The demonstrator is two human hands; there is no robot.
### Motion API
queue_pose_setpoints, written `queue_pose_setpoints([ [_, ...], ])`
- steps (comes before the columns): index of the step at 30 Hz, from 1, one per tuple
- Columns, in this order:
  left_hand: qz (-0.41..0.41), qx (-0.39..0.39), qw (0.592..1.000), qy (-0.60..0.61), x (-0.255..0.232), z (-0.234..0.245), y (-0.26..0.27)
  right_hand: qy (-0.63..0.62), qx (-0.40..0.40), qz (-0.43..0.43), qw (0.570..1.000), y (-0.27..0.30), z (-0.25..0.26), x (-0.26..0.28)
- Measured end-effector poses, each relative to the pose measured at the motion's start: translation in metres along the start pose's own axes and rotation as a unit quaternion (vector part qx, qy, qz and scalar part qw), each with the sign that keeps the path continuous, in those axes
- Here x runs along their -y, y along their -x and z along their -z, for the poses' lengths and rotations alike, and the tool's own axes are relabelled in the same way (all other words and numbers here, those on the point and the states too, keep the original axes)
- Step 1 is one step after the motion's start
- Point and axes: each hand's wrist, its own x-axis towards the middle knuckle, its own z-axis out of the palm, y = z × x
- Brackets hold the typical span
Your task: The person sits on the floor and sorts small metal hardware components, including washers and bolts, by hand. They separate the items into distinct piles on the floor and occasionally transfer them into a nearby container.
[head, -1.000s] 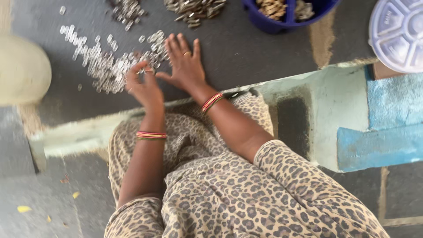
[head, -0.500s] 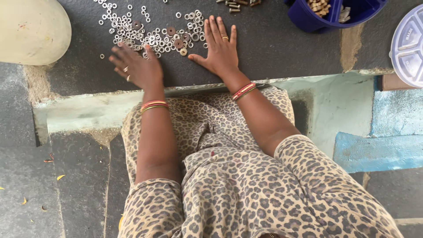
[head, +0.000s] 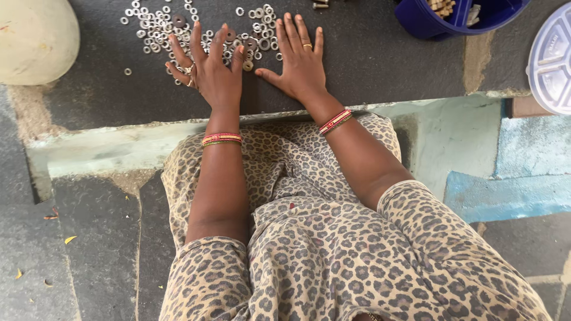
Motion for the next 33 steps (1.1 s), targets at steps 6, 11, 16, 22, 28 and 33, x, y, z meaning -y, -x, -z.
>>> queue_pose_setpoints([
  [6,0.004,0.018,1.000,0.025,-0.010,0.000,-0.001,0.005,-0.013,0.013,1.000,0.001,-0.005,-0.003],
  [11,0.118,0.014,0.989,0.091,-0.002,0.009,-0.017,0.001,-0.022,0.012,1.000,-0.001,-0.008,-0.004],
  [16,0.194,-0.169,0.957,0.135,0.045,0.007,-0.037,-0.004,-0.014,0.011,1.000,-0.004,-0.011,-0.004],
  [22,0.194,-0.311,0.742,0.561,0.133,0.007,-0.055,-0.003,-0.020,0.009,1.000,-0.001,-0.007,-0.004],
  [28,0.287,-0.262,0.887,0.250,0.137,0.040,-0.048,-0.008,-0.022,0.012,1.000,-0.001,-0.007,-0.003],
  [33,0.362,-0.202,0.898,0.148,0.118,0.019,-0.049,-0.009,-0.023,0.011,1.000,-0.001,-0.006,-0.002],
])
